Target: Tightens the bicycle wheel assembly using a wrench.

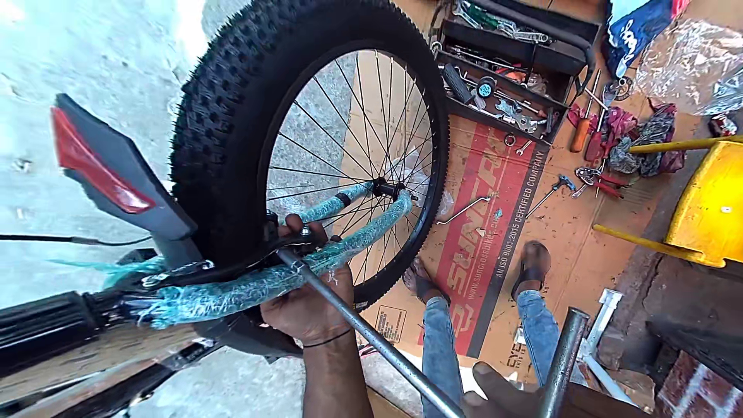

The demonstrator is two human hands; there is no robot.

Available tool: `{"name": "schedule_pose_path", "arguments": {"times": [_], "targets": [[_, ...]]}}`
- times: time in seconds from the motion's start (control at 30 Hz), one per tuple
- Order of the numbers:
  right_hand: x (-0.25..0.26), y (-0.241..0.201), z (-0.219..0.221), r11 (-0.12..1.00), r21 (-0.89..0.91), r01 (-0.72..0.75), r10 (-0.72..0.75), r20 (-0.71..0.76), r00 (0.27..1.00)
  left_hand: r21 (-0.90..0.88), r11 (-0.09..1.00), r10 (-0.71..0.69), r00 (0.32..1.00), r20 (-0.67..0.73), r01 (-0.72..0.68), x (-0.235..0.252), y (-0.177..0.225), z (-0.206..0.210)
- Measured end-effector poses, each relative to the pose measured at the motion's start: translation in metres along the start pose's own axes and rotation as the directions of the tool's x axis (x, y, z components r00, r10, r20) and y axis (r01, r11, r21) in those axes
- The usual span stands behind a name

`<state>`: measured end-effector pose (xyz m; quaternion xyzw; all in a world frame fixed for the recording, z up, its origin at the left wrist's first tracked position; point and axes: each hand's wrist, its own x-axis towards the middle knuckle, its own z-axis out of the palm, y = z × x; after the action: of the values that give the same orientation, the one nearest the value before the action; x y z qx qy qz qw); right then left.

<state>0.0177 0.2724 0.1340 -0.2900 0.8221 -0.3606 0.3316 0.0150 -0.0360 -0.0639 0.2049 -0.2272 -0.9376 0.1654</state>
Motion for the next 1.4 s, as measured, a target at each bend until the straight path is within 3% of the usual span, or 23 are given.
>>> {"name": "schedule_pose_path", "arguments": {"times": [0.23,0.43,0.57,0.77,0.97,1.07,1.2,1.3,1.4], "targets": [[0.002,0.016,0.004,0.997,-0.066,-0.041,0.032,-0.133,0.991,0.118,0.992,0.049,0.998,-0.031,-0.045,-0.001,-0.009,0.007],[0.0,0.024,0.011,0.994,-0.016,-0.112,0.108,-0.139,0.984,0.145,0.987,0.077,0.997,-0.012,-0.074,0.002,-0.008,0.006],[0.0,0.03,0.014,0.994,-0.039,-0.105,0.097,-0.162,0.982,0.217,0.966,0.161,0.983,-0.09,-0.138,0.004,-0.018,0.015],[0.001,0.029,0.03,0.961,-0.145,-0.236,0.187,-0.291,0.938,0.303,0.942,0.191,0.973,-0.133,-0.143,0.009,-0.021,0.028],[-0.002,0.041,0.044,0.876,-0.361,-0.32,0.146,-0.434,0.889,0.261,0.952,0.197,0.974,-0.113,-0.162,0.009,-0.018,0.026],[0.002,0.057,0.043,0.865,-0.471,-0.172,-0.025,-0.384,0.923,0.273,0.945,0.213,0.973,-0.095,-0.18,0.009,-0.019,0.028],[0.013,0.067,0.038,0.881,-0.463,0.094,-0.246,-0.28,0.928,0.275,0.939,0.24,0.967,-0.086,-0.208,0.009,-0.015,0.026],[0.025,0.07,0.036,0.875,-0.429,0.223,-0.334,-0.203,0.92,0.306,0.932,0.23,0.97,-0.082,-0.195,0.007,-0.014,0.024],[0.032,0.076,0.029,0.874,-0.416,0.249,-0.355,-0.198,0.914,0.302,0.942,0.186,0.977,-0.102,-0.147,0.005,-0.014,0.021]]}}
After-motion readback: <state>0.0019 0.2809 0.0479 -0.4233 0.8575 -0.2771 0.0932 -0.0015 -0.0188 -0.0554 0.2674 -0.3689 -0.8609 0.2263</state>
